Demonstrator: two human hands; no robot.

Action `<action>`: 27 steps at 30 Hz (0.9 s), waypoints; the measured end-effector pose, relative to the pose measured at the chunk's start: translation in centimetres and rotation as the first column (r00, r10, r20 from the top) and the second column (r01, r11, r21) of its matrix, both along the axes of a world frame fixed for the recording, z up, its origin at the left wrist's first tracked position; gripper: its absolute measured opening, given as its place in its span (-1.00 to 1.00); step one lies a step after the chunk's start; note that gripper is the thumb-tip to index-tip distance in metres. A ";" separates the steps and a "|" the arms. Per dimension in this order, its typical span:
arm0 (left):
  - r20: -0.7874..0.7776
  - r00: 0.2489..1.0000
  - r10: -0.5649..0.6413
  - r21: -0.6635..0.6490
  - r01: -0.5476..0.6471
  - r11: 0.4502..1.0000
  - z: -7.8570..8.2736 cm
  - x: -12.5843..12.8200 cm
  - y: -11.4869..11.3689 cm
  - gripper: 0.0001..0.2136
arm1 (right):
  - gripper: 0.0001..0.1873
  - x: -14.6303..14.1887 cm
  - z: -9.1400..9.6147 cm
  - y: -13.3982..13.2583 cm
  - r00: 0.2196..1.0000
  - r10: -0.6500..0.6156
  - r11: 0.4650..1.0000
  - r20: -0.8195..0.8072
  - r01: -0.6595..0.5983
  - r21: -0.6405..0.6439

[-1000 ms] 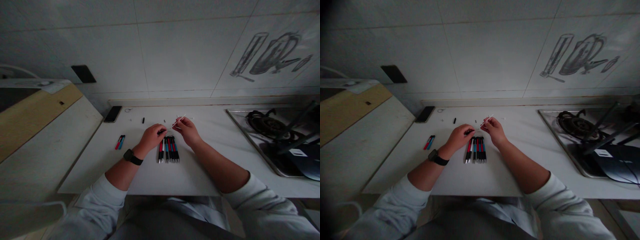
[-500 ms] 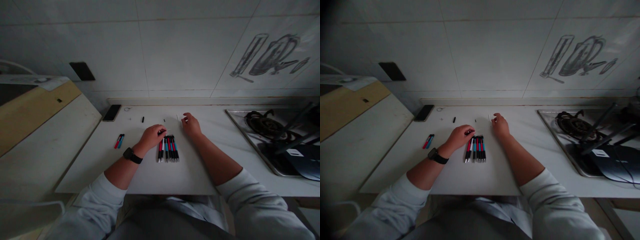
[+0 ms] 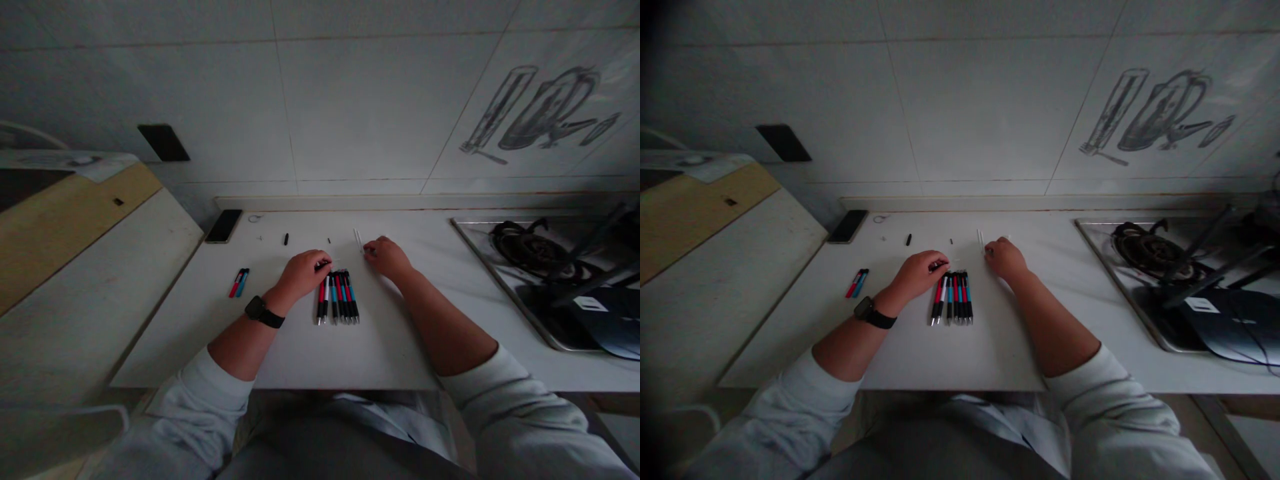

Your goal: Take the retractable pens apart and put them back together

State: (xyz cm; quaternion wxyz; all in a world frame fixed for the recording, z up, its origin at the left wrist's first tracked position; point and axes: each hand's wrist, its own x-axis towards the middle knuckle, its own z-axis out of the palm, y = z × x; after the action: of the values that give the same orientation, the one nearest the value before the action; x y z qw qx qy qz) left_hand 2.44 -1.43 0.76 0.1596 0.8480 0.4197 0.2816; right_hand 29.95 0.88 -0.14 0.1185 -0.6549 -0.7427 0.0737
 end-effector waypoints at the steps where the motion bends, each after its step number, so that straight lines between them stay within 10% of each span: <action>1: -0.006 1.000 0.001 0.001 -0.001 1.000 0.0 0.0 0.0 -0.91 | -0.71 -0.1 0.0 0.1 1.000 -0.010 1.000 0.000 0.010 -0.007; 27: -0.017 1.000 0.005 0.008 -0.005 1.000 -0.4 -0.2 0.3 -0.92 | -0.68 -0.6 -0.5 0.2 0.998 -0.041 0.999 -0.037 0.042 0.031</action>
State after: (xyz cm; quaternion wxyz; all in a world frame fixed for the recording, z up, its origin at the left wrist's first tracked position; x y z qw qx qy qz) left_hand 2.28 -1.11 0.36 0.1521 0.8500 0.4218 0.2766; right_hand 29.36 1.07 -0.66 0.1438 -0.6668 -0.7277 0.0713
